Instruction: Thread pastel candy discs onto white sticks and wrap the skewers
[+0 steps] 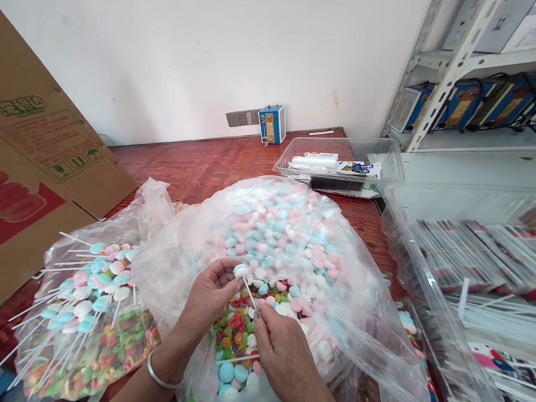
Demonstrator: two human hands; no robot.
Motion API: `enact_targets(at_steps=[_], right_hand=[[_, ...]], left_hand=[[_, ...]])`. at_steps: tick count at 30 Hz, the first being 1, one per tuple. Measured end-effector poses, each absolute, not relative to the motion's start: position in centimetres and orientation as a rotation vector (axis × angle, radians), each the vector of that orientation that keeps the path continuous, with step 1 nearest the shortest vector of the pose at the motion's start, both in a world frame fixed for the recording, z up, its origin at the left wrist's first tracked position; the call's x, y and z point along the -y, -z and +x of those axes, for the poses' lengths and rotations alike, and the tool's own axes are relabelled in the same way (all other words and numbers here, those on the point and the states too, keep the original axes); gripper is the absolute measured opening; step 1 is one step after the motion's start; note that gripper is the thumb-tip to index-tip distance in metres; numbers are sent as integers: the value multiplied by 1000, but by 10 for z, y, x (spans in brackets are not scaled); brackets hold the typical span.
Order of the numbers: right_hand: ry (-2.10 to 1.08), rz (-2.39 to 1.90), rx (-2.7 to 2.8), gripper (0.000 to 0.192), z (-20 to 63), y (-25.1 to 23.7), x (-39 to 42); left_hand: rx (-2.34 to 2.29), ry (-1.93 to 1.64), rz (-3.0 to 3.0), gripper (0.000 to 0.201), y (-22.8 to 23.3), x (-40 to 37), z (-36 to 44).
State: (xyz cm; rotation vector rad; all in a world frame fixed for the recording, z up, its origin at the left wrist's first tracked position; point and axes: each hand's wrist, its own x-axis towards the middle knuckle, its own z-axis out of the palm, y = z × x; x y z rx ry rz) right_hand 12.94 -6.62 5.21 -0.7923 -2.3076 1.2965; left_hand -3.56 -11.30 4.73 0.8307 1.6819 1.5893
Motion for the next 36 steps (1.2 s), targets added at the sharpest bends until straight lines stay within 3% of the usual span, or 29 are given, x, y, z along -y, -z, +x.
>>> enact_targets(at_steps=[9,19,28,36], right_hand=[[-1434,-851,2193,28,129,-50,71],[-1286,-854,2225,25,125,-46,71],[-1007,-1005,2226,31,130,-33,50],[-731,-1071,2543,26,140,-41,42]], left_hand=[[-1671,-1554,874,26,-48,115,-27],[-1726,-1473,1049,18,-42,119,-15],[-1959,-1252,1351,40,-47,139,-39],[-2312,-494,1919,16,-32,135,-45]])
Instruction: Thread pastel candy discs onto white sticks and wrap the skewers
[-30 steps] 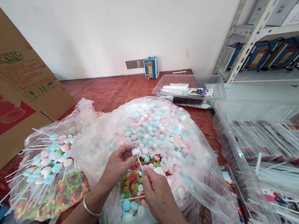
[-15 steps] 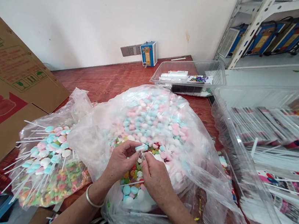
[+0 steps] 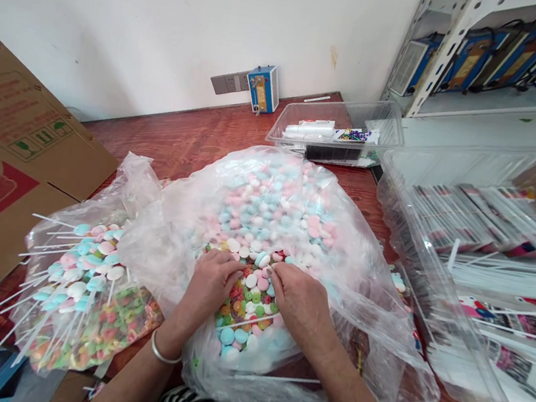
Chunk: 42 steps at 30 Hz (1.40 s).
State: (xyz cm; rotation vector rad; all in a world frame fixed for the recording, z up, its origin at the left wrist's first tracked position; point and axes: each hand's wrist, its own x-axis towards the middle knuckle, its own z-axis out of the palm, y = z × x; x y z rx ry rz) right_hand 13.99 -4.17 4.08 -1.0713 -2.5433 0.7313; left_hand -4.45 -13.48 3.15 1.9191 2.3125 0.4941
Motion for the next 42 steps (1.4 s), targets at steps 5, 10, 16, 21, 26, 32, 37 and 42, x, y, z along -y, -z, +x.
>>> enact_targets(at_steps=[5,10,16,21,26,32,37,42], right_hand=[[-726,-1095,2616,26,140,-42,44],[-771,-1057,2649,27,141,-47,44],[-793,-976,2649,29,139,-49,52],[-799,-956,2662,29,138,-49,55],[-782,-1096,2498,29,145,-51,43],[-708,-1155,2515,30,146,-50,39],[-681,-1138,2572,28,142,-46,41],[-670,-1180,2598,26,143,-48,41]], left_hand=[[-2388,-381,1880,7,-31,130,-27],[-2278,-848,1541,6,-30,132,-33],[-1755,-1380,693,19,-33,133,-46],[-1677,-1442,605,23,-33,136,-46],[-2170,-1113,1268,13,-37,148,-49],[-2426,-423,1899,21,-37,136,-38],[-2458,-83,1961,17,-31,113,-30],[-2434,-5,1914,16,-33,99,-27]])
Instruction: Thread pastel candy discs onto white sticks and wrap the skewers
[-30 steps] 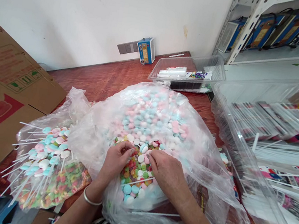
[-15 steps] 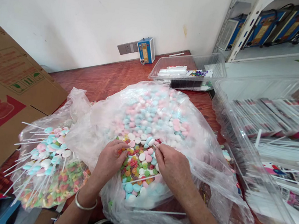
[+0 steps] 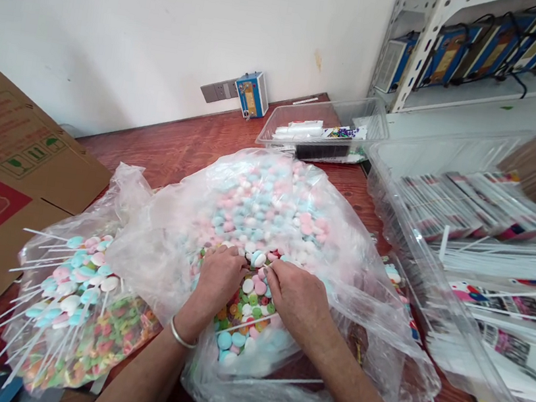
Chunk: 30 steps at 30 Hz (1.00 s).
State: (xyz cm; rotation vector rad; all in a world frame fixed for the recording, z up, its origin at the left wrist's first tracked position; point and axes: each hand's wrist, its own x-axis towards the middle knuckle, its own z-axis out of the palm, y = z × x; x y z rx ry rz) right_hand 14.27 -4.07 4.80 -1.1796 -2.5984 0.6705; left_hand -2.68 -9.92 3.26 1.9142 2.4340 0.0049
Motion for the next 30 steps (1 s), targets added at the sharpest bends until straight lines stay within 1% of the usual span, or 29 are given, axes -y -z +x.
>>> enact_targets(at_steps=[2,4,7,10,15,20,23,26,28,30], right_hand=[[-692,-1176,2599,26,143,-49,40],[-719,-1170,2608,26,144,-50,41],[-742,-1140,2627,28,143,-50,43],[-760,-1075,2637,30,142,-49,46],[-742,-1079,2654,30,140,-48,48],[-734,-1096,2659,31,139,-49,52],[-762,-1036,2623,29,136,-49,55],[-832,-962,2560,29,134,-46,56],[-887,-946,2518,29,134,-45,54],[-934,-959,2473,30,135,-46,51]], left_hand=[[-2412,-170,1836,18,-35,99,-29],[-2361,-524,1623,17,-36,102,-35],[-2127,-1034,1115,16,-38,109,-45],[-1859,-1243,778,22,-38,114,-47],[-1661,-1403,632,28,-37,117,-39],[-1647,-1391,633,31,-39,118,-36],[-1452,-1440,505,32,-39,118,-36],[-1268,-1383,459,33,-37,118,-36],[-1309,-1334,555,32,-35,119,-38],[-1528,-1288,769,25,-35,121,-42]])
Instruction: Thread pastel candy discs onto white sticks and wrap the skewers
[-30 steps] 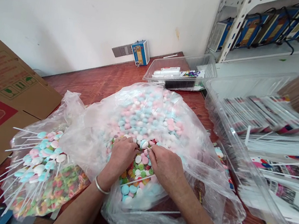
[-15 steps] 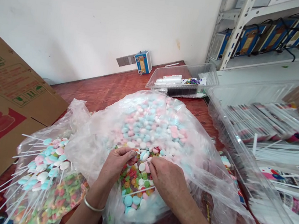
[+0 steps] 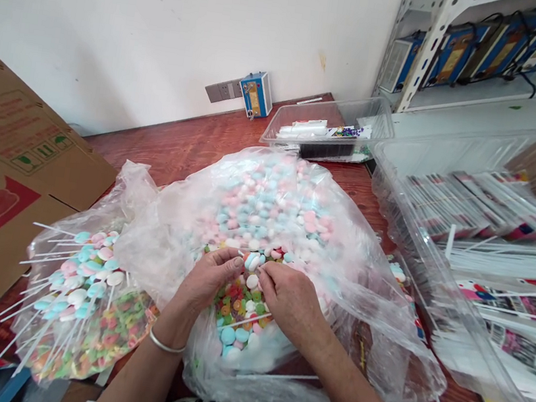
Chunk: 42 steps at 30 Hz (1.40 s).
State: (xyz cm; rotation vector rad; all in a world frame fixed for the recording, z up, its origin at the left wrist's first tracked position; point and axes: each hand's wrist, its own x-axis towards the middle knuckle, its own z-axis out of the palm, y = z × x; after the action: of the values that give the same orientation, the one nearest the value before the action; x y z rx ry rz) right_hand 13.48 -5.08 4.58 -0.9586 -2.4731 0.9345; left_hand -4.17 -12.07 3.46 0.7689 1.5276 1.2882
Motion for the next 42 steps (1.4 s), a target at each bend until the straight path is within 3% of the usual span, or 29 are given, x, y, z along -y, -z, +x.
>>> enact_targets(at_steps=[3,8,14,19,29,35,42], right_hand=[[-949,-998,2411,32,138,-48,46],[-909,-1018,2423,33,141,-49,43],[-876,-1032,2547,31,139,-49,45],[-853,-1015,2619,31,138,-49,50],[-699,-1073,2649,28,133,-48,57],[-887,-888,2577,24,131,-44,61],[-955,-1067,2598,26,131,-46,61]], left_hand=[[-1937,-1054,1297,15,-34,123,-47],[-2133,-620,1807,21,-30,125,-43],[-2054,-1092,1289,3,-28,125,-42],[-1620,-1375,692,22,-31,126,-45],[-1636,-1402,818,24,-42,124,-33],[-1290,-1585,429,30,-38,122,-36],[-1134,-1536,289,30,-31,124,-31]])
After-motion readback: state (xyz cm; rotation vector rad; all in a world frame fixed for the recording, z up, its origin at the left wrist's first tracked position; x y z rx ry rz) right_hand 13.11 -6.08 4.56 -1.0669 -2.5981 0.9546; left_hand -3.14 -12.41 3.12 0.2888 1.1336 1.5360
